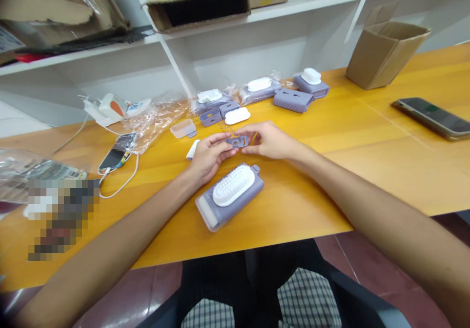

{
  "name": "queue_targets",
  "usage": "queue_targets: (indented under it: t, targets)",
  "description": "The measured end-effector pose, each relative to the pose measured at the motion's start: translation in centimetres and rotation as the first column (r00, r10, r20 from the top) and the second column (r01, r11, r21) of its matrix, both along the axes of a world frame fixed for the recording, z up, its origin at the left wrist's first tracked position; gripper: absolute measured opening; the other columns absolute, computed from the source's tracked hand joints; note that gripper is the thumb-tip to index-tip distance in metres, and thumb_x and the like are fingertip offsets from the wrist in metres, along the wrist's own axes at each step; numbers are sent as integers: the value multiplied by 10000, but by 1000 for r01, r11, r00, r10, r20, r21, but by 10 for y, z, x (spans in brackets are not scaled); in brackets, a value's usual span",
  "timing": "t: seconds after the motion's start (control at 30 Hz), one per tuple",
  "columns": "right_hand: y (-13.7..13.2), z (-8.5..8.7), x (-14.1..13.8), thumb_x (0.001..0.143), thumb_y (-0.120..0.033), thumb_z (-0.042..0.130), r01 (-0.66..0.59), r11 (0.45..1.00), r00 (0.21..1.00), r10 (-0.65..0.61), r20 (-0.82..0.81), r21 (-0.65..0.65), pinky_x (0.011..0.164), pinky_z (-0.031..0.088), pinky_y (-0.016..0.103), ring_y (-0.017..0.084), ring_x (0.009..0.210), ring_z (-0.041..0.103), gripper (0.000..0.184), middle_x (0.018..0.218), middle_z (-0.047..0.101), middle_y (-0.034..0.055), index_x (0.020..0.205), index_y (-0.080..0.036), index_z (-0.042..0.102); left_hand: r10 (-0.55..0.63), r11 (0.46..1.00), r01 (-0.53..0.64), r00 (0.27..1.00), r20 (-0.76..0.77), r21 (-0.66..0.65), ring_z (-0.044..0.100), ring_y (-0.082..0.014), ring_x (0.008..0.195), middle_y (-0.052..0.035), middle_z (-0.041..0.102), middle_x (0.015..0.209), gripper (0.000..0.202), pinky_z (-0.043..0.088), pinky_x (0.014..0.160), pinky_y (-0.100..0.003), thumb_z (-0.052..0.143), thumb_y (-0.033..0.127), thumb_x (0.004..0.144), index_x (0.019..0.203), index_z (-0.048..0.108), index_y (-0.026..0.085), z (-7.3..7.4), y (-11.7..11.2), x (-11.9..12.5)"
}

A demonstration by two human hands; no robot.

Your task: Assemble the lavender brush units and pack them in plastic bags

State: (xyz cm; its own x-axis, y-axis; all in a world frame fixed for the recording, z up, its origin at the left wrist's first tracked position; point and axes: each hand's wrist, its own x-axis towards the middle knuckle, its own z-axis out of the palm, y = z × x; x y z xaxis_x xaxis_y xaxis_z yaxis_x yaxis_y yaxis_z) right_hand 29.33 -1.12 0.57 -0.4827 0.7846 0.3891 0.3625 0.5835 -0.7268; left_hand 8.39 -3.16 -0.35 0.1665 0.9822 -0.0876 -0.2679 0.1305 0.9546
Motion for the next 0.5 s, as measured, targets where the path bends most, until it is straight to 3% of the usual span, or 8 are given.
queue_targets:
  t: [0.1, 0.23, 0.37, 0.5]
  targets:
    - [0, -3, 0, 760, -391, 867, -56, 993, 996, 48, -77, -103, 783, 587, 360, 236, 873, 753, 445, 1038, 825, 84, 1152, -191, 799, -76, 997, 75, 997, 31, 30, 753, -142, 802, -67, 766, 1025, 283, 652, 902, -349, 764, 62, 698, 967, 737, 147, -1, 1, -2]
    - [-5, -3, -3, 707, -406, 920, -120, 962, 982, 79, -171, -245, 771, 615, 366, 228, 837, 757, 552, 1040, 822, 74, 1198, -197, 774, -91, 995, 88, 995, 51, 55, 741, -147, 859, -70, 751, 1097, 263, 651, 902, -350, 777, 73, 696, 944, 743, 153, -2, 0, -3]
    - [-6, -4, -6, 722, -401, 910, -81, 962, 978, 26, -208, -259, 810, 631, 392, 223, 832, 759, 472, 1043, 819, 75, 1130, -194, 793, -93, 992, 91, 995, 23, 93, 741, -155, 867, -79, 744, 1155, 272, 653, 869, -347, 780, 88, 694, 956, 746, 151, -2, -2, -2]
    - [-5, -7, -6, 716, -403, 908, -44, 973, 985, 4, -174, -228, 828, 629, 394, 233, 832, 755, 452, 974, 820, 59, 1106, -197, 807, -88, 979, 105, 991, -99, 178, 749, -167, 822, -70, 761, 1083, 261, 646, 873, -374, 773, 120, 701, 959, 741, 145, -4, -4, 0]
